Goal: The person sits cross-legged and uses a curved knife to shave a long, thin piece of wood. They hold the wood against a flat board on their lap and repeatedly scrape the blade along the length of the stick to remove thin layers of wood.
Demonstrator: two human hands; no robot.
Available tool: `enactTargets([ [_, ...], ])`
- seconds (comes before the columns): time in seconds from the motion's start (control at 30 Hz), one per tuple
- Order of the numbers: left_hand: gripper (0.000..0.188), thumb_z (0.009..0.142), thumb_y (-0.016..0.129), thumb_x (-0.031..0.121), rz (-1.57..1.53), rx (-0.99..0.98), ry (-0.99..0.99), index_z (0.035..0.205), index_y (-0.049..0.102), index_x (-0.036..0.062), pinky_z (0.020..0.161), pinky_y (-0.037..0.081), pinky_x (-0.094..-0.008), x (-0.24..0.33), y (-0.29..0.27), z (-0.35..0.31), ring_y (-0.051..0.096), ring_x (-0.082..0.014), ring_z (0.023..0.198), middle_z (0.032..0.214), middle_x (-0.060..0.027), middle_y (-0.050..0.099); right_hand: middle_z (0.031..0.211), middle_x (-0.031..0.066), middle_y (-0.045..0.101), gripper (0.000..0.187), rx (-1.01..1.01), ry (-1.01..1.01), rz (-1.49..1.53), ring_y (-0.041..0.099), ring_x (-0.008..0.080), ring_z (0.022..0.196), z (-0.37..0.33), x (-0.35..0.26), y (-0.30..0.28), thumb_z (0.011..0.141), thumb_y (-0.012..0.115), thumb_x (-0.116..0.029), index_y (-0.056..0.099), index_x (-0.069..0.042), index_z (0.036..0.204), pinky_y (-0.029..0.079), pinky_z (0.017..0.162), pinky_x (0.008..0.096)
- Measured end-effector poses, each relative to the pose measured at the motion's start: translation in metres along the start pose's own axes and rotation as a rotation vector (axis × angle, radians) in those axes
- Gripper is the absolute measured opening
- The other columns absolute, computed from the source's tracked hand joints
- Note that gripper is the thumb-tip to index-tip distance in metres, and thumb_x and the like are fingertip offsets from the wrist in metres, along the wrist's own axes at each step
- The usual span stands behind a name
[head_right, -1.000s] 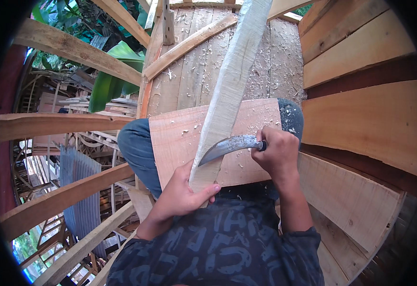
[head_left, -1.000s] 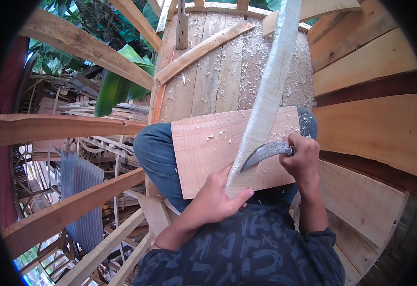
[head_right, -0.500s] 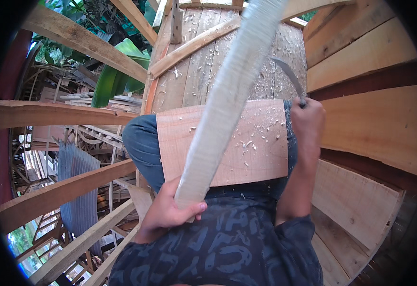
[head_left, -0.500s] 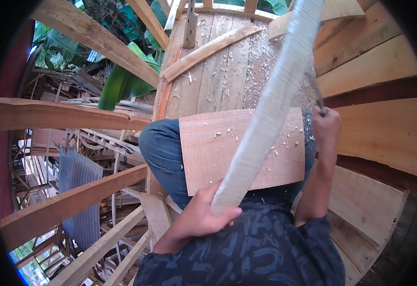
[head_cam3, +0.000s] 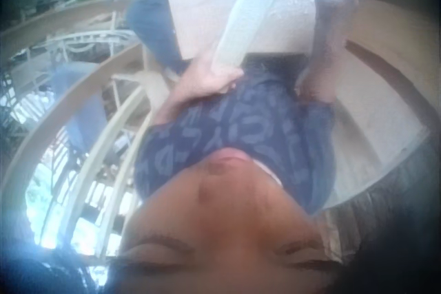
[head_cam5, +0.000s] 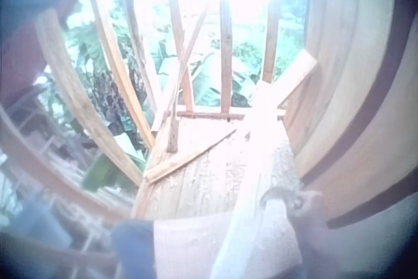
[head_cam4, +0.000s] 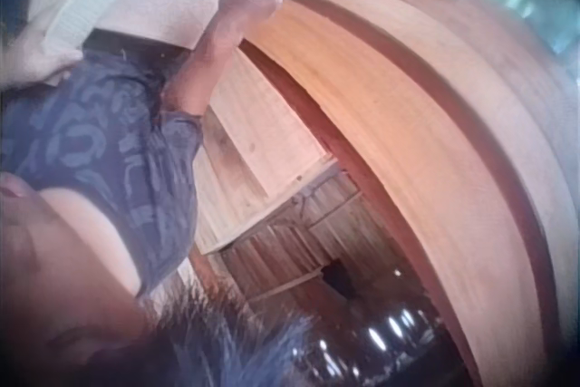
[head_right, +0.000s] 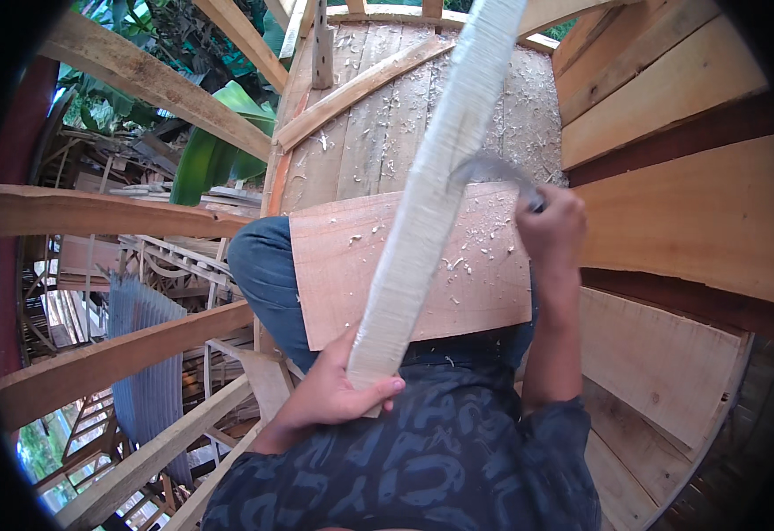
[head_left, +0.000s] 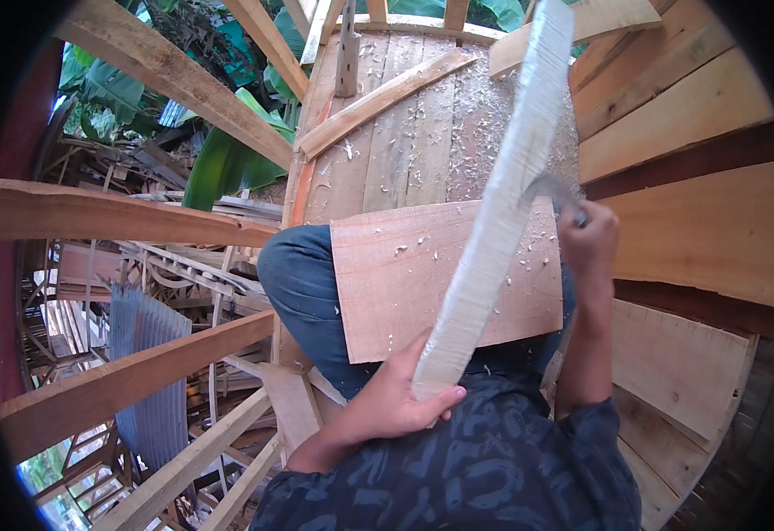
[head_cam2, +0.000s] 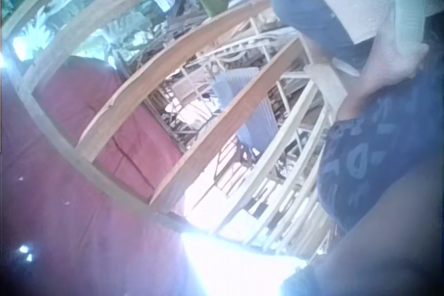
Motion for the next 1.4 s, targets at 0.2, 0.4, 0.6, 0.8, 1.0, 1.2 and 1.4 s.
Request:
enactTargets([
  [0.2, 0.059, 0.082, 0.060, 0.003, -0.064, -0.038, -0.044, 0.133, 0.032, 0.0001, 0.056, 0.048, -0.0235, -0.017, -0.001, 0.001, 0.057, -0.0100, 0.062, 0.085, -0.0069, 0.056, 0.047, -0.0011, 0.037, 0.034, -0.155, 0.152, 0.381, 0.036, 0.0060, 0.046, -0.011, 0.017, 0.001, 0.082, 0.060, -0.021, 0.049, 0.000, 0.058, 0.028, 0.042, 0.0287],
  [0.4, 0.044, 0.083, 0.059, 0.006, 0.453, 0.311, 0.166, 0.122, 0.039, -0.0022, 0.055, 0.048, -0.0286, 0.007, -0.035, 0.012, 0.059, -0.0169, 0.059, 0.079, -0.0094, 0.058, 0.048, -0.0059, 0.040, 0.025, -0.572, 0.395, 1.029, 0.032, 0.0029, 0.037, -0.076, -0.031, 0.058, 0.087, 0.061, -0.025, 0.057, -0.004, 0.075, 0.025, 0.035, 0.0221],
  [0.6, 0.046, 0.082, 0.058, 0.009, 0.925, 0.418, 0.416, 0.120, 0.035, -0.0027, 0.077, 0.044, -0.0452, 0.031, -0.001, 0.022, 0.055, -0.0446, 0.088, 0.099, -0.0276, 0.052, 0.054, -0.0043, 0.041, 0.047, -0.661, 0.329, 1.485, 0.033, 0.0039, 0.036, -0.086, -0.085, 0.054, 0.083, 0.061, -0.021, 0.043, 0.000, 0.121, 0.028, 0.033, 0.0202],
  [0.8, 0.061, 0.079, 0.067, 0.018, 0.576, 0.276, 0.374, 0.124, 0.032, -0.0024, 0.082, 0.045, -0.0413, 0.016, 0.005, 0.044, 0.056, -0.0388, 0.099, 0.109, -0.0260, 0.051, 0.065, -0.0003, 0.047, 0.054, -0.592, 0.274, 1.468, 0.038, 0.0043, 0.041, -0.074, -0.074, 0.046, 0.075, 0.062, -0.013, 0.043, 0.000, 0.124, 0.030, 0.034, 0.0200],
  [1.0, 0.052, 0.072, 0.072, 0.016, 0.380, 0.255, 0.217, 0.114, 0.048, -0.0031, 0.079, 0.045, -0.0298, 0.022, 0.015, 0.052, 0.056, -0.0156, 0.088, 0.093, -0.0125, 0.059, 0.062, -0.0037, 0.046, 0.061, -0.649, 0.207, 1.402, 0.037, 0.0028, 0.043, -0.075, -0.069, 0.038, 0.077, 0.069, -0.030, 0.045, 0.001, 0.124, 0.027, 0.037, 0.0194],
  [1.2, 0.051, 0.067, 0.072, 0.013, 0.598, 0.384, 0.325, 0.110, 0.051, -0.0041, 0.074, 0.046, -0.0271, 0.045, 0.000, 0.048, 0.056, -0.0131, 0.081, 0.088, -0.0107, 0.061, 0.050, -0.0050, 0.039, 0.071, -0.748, 0.109, 1.267, 0.034, 0.0042, 0.043, -0.090, -0.034, 0.045, 0.079, 0.047, -0.069, 0.056, 0.000, 0.071, 0.024, 0.039, 0.0225],
  [1.4, 0.055, 0.069, 0.069, 0.016, 0.473, 0.247, 0.188, 0.115, 0.046, -0.0040, 0.076, 0.043, -0.0267, 0.048, 0.014, 0.050, 0.053, -0.0131, 0.083, 0.090, -0.0110, 0.058, 0.043, 0.0050, 0.037, 0.077, -0.339, -0.073, 0.670, 0.042, 0.0175, 0.040, -0.077, -0.017, 0.029, 0.070, 0.052, -0.076, 0.046, 0.000, 0.057, 0.031, 0.041, 0.0326],
])
Point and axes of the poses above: each hand's wrist, its own z-axis towards the middle knuckle, its own y-axis out of the palm, x = y × z, the point moved 8 cm from there along z, towards the middle knuckle
